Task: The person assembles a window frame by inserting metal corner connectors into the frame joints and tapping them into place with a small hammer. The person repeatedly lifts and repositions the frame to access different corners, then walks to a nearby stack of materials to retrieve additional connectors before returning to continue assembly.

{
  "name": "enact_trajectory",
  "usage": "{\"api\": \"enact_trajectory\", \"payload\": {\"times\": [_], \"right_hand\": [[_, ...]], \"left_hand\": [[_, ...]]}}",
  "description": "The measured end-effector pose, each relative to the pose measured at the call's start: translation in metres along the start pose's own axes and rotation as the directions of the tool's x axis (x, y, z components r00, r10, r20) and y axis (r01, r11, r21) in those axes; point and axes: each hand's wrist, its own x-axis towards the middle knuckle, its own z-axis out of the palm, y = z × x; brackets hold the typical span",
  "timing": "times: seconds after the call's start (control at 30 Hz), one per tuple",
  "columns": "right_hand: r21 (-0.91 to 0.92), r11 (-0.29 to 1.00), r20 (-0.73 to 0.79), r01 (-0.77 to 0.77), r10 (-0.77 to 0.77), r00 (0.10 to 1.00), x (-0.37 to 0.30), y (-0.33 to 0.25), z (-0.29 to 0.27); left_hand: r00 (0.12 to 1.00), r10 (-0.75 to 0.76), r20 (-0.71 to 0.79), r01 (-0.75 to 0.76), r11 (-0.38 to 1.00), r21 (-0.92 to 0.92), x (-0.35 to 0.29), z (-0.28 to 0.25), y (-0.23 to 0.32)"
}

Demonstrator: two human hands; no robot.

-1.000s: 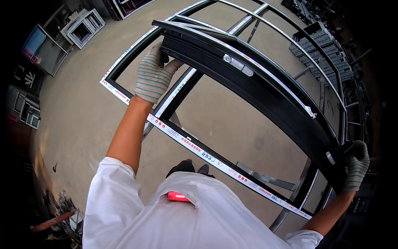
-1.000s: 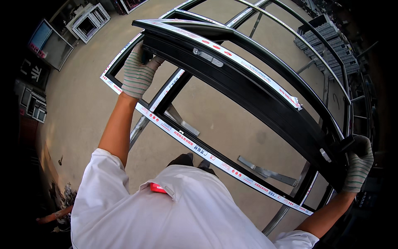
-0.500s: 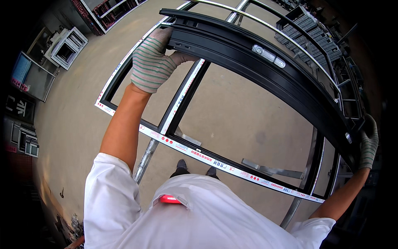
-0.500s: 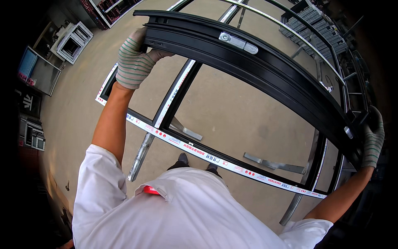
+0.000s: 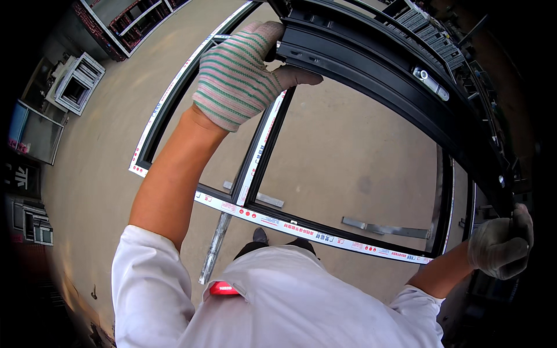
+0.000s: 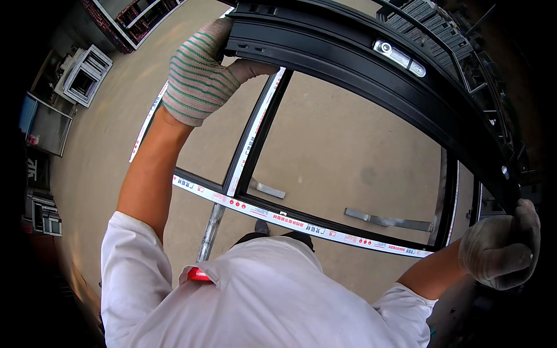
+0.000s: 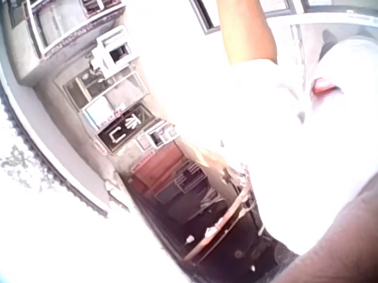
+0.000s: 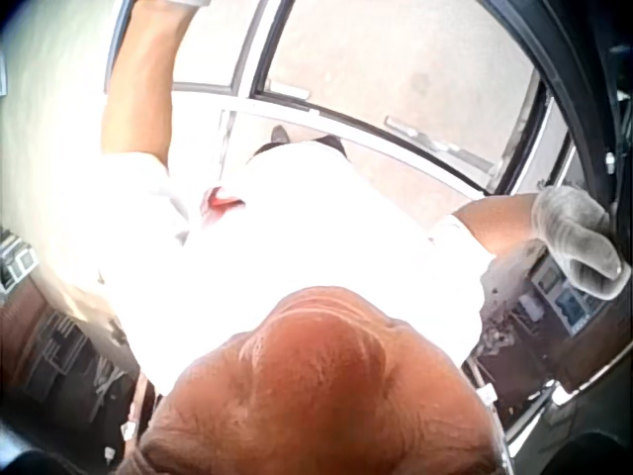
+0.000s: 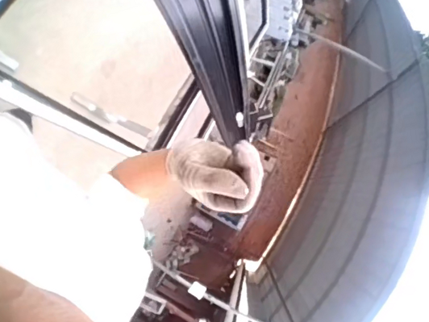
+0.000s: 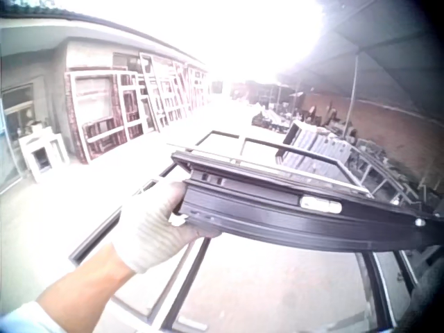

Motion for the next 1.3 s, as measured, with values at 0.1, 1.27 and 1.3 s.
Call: {"api": "enact_trajectory", "payload": {"times": [0.1, 1.27, 1.3], "right_hand": [[0.101, 0.935, 0.263, -0.339, 0.304, 0.916, -0.079, -0.045, 0.105], [-0.104, 0.614, 0.107, -0.782, 0.789, 0.605, -0.141, 0.248, 0.575], [-0.093, 0.617, 0.105, -0.782, 0.787, 0.608, -0.15, 0.244, 0.582]], "left_hand": [[1.0, -0.019, -0.02, 0.014, 0.98, -0.198, 0.016, 0.003, -0.003], [0.734, -0.611, 0.297, 0.49, 0.779, 0.392, -0.275, 0.067, -0.058], [0.725, -0.619, 0.302, 0.492, 0.773, 0.401, -0.282, 0.068, -0.058]]}}
